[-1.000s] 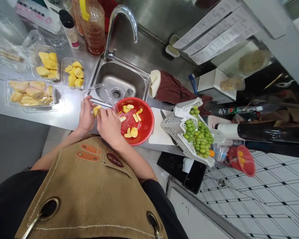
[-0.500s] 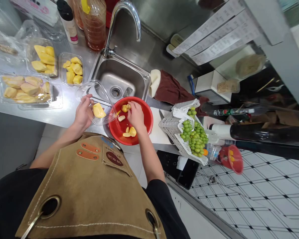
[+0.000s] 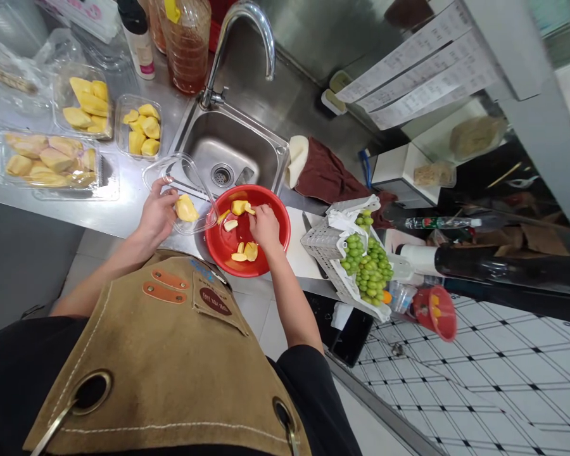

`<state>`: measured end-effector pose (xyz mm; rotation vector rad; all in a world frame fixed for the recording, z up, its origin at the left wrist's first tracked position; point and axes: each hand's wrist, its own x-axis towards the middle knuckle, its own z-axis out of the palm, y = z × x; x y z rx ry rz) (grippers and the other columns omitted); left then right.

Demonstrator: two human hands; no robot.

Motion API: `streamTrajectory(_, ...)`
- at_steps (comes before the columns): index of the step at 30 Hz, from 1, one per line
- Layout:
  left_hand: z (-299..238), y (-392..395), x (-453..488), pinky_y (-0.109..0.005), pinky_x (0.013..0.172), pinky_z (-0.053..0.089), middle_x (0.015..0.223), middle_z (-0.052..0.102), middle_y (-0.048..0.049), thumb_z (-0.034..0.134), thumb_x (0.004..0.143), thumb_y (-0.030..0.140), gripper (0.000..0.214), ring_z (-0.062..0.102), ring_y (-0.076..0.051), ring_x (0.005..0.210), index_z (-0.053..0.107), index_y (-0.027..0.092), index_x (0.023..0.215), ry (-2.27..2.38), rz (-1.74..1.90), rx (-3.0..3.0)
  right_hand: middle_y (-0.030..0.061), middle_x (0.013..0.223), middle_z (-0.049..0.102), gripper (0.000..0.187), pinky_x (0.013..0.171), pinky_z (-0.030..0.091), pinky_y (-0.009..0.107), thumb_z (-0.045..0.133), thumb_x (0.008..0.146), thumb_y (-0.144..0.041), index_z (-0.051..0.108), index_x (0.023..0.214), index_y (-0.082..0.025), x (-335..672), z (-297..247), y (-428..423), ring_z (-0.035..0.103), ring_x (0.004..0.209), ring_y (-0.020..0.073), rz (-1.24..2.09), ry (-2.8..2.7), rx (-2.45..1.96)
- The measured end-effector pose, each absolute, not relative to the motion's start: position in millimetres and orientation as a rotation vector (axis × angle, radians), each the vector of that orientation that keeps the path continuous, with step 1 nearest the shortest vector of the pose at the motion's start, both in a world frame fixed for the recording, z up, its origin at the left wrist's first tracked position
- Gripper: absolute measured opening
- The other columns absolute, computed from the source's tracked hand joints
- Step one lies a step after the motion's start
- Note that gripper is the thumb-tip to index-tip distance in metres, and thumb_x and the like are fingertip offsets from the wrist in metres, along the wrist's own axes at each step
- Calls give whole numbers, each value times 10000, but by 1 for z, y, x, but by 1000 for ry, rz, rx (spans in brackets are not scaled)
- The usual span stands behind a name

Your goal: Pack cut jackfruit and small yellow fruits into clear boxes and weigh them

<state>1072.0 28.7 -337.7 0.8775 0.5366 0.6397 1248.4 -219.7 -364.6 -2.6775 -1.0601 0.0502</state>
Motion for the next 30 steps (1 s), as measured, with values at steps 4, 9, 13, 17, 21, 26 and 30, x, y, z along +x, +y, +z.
streamTrajectory(4, -332, 24, 1069, -223, 655, 510, 845, 547, 26, 757, 653, 93, 502, 568, -133, 734, 620, 256, 1108, 575, 626, 830, 206, 1234, 769, 306, 1091, 539, 487, 683, 1038, -347, 807, 1231, -144, 1242, -352, -244, 686, 1199, 375, 197, -994, -2847)
streamTrajectory(9, -334, 18, 1067, -232, 642, 506, 842, 544, 22, 803, 719, 147, 445, 578, -144, 731, 627, 264, 1111, 591, 606, 825, 239, 1439, 719, 503, 1164, 514, 521, 656, 1056, -445, 682, 1440, -121, 1231, -359, -214, 662, 1339, 398, 77, -787, -2674)
streamTrajectory(13, -333, 12, 1066, -222, 626, 508, 918, 594, 1, 875, 809, 310, 373, 591, -147, 758, 629, 267, 1085, 629, 603, 783, 275, 1352, 731, 547, 1114, 536, 559, 729, 986, -451, 643, 1385, -87, 1221, -378, -178, 679, 1278, 428, 117, -553, -2690)
streamTrajectory(17, -331, 9, 1065, -207, 610, 484, 899, 568, 10, 936, 827, 434, 425, 556, -133, 735, 616, 257, 1042, 664, 578, 803, 274, 1339, 725, 528, 1112, 540, 586, 709, 964, -442, 644, 1361, -101, 1210, -377, -183, 686, 1267, 420, 63, -459, -2627)
streamTrajectory(21, -331, 6, 1063, -212, 592, 461, 834, 521, 18, 963, 823, 548, 504, 519, -127, 699, 603, 240, 995, 692, 519, 862, 195, 1380, 725, 579, 1136, 556, 607, 674, 1009, -522, 606, 1489, -204, 1183, -335, -212, 684, 1285, 375, -135, -675, -2420)
streamTrajectory(26, -327, -2, 1059, -223, 579, 451, 800, 514, 18, 955, 842, 586, 516, 500, -121, 671, 604, 233, 982, 649, 445, 949, 105, 1488, 680, 538, 1282, 467, 662, 723, 1031, -427, 610, 1545, -315, 1138, -277, -215, 549, 1496, 362, -195, -1399, -2084)
streamTrajectory(30, -323, -8, 1055, -238, 587, 456, 803, 520, 16, 916, 886, 614, 508, 519, -123, 667, 594, 237, 993, 582, 398, 1025, 84, 1479, 702, 477, 1364, 341, 733, 699, 1006, -208, 688, 1472, -309, 1126, -276, -195, 427, 1631, 375, -27, -1684, -2163)
